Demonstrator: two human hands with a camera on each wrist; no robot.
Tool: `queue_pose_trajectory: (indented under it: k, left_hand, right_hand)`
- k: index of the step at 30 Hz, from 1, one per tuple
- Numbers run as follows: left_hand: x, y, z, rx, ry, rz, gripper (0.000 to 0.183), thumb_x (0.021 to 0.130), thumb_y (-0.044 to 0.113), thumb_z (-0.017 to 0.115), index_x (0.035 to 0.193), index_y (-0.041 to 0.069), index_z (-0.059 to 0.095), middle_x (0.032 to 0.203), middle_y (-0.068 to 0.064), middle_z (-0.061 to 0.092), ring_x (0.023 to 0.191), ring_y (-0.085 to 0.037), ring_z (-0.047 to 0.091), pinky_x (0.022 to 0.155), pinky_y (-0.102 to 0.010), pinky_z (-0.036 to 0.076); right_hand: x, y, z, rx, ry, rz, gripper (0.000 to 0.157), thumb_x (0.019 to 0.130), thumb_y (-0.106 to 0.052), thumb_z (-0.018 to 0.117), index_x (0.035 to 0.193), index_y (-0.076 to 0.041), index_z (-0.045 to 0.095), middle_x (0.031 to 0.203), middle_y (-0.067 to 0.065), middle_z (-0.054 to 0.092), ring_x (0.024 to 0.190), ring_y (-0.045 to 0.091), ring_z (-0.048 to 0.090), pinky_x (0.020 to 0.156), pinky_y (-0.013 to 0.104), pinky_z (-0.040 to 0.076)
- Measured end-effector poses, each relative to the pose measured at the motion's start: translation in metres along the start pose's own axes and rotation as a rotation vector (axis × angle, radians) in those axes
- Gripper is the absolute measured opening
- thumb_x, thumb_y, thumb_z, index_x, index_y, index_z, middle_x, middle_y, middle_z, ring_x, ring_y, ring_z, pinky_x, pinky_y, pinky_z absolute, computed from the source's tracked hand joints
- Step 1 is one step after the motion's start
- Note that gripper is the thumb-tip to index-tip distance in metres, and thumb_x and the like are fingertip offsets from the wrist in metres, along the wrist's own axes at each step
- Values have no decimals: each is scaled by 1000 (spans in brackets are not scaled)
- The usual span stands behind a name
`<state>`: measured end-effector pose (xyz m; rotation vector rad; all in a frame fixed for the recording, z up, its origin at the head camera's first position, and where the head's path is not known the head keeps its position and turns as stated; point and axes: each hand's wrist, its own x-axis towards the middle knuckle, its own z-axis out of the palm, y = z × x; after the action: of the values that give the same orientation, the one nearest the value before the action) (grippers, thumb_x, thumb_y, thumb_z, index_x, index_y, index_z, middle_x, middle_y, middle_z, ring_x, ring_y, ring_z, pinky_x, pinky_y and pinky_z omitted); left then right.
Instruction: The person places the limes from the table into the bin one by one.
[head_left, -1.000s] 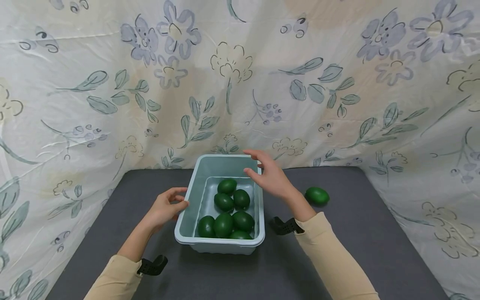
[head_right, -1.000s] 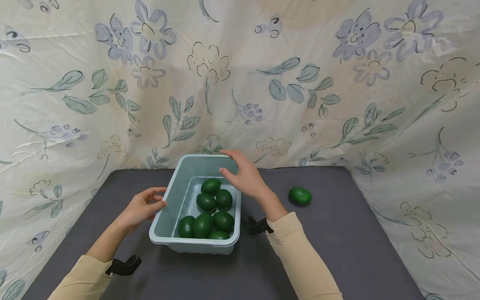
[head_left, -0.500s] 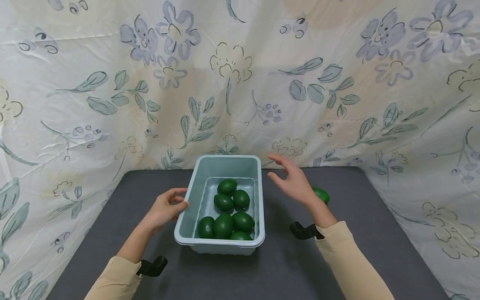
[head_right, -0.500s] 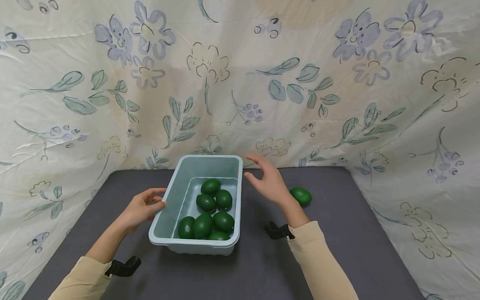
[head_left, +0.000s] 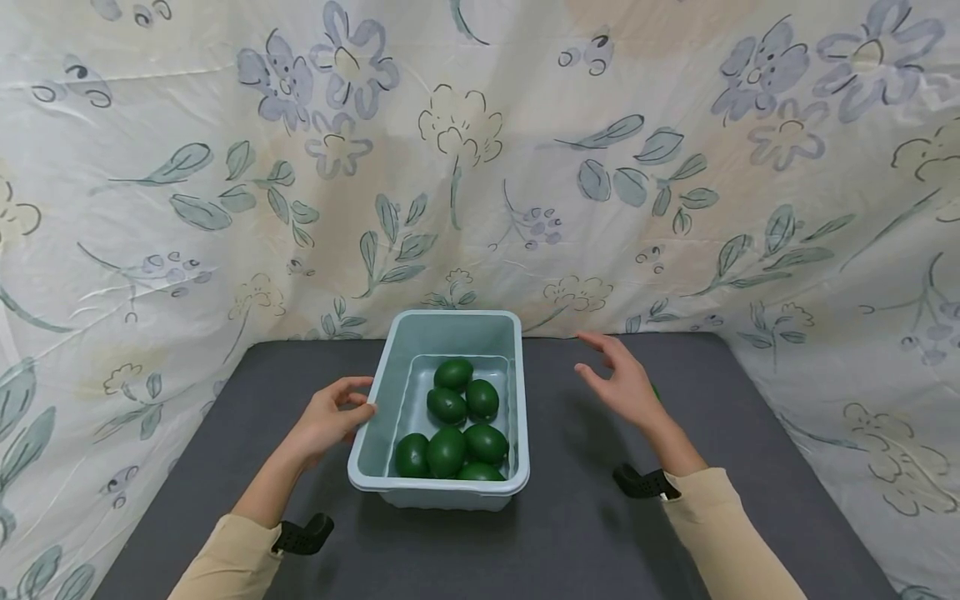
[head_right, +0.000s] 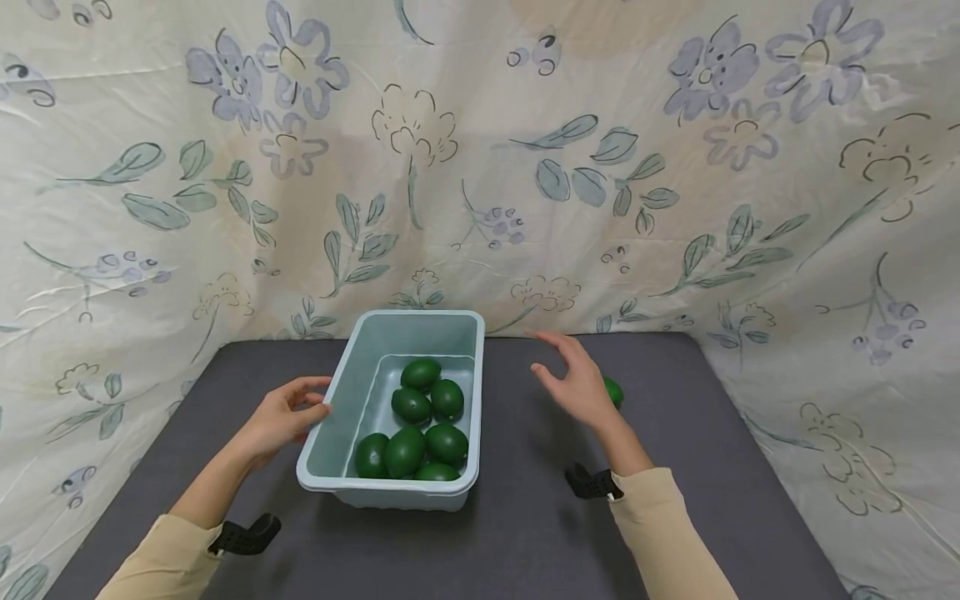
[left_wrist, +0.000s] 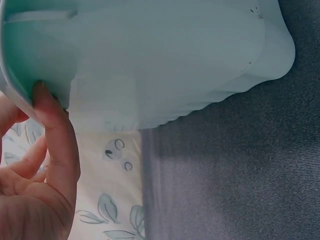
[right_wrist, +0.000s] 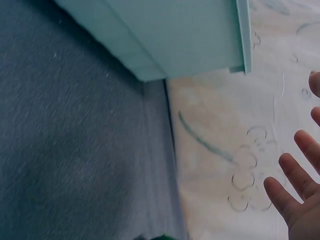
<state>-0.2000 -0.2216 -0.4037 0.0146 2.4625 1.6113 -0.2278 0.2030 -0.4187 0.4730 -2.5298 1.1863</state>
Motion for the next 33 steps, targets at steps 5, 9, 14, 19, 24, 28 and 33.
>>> queue_pose_trajectory:
  k: [5, 9, 14, 19, 24, 28, 33]
  left_hand:
    - [-1, 0, -1, -1, -7, 3, 49, 88, 15, 61, 133, 8, 42, 106, -18, 57, 82, -21, 63, 64, -41, 55]
    - [-3, 1, -1, -4, -9, 10, 49, 88, 15, 61, 134, 8, 42, 107, -19, 56, 83, -21, 63, 64, -41, 55]
    - [-4, 1, -1, -7, -6, 10, 49, 88, 15, 60, 133, 8, 42, 106, -18, 56, 83, -21, 62, 64, -40, 55]
    - [-3, 0, 0, -10, -12, 11, 50, 88, 16, 61, 134, 9, 42, 108, -18, 56, 83, -21, 63, 65, -40, 55]
    - [-2, 0, 0, -9, -9, 6, 51, 88, 16, 61, 134, 9, 41, 107, -18, 56, 82, -21, 63, 64, -40, 55]
    - [-2, 0, 0, -9, -6, 7, 50, 88, 15, 61, 134, 9, 41, 107, -18, 56, 81, -21, 63, 63, -40, 55]
    - [-1, 0, 0, -5, -3, 7, 49, 88, 14, 61, 133, 8, 42, 107, -19, 55, 80, -21, 64, 62, -40, 55]
  right_hand:
    - [-6, 14, -4, -26, 18, 55, 50, 89, -23, 61, 135, -14, 45, 132, 13, 43, 121, 34, 41, 92, 55, 40]
    - [-11, 27, -6, -52, 39, 97, 49, 90, -22, 60, 135, -10, 45, 133, 17, 42, 122, 37, 40, 91, 55, 40]
    - [-17, 42, -8, -73, 43, 149, 50, 91, -26, 58, 135, -8, 43, 136, 21, 39, 123, 40, 38, 92, 57, 38]
    - [-24, 56, -11, -103, 59, 184, 50, 92, -26, 57, 136, -9, 43, 137, 21, 38, 123, 40, 38, 91, 58, 37]
    - [-31, 69, -12, -131, 74, 206, 50, 92, -26, 56, 136, -8, 42, 137, 21, 38, 123, 42, 37, 91, 59, 35]
    - [-35, 78, -13, -152, 75, 226, 51, 92, -30, 55, 136, -6, 42, 136, 23, 38, 122, 43, 37, 91, 61, 34]
    - [-37, 88, -13, -165, 60, 266, 53, 92, -31, 54, 137, -5, 40, 136, 25, 37, 123, 44, 35, 93, 62, 32]
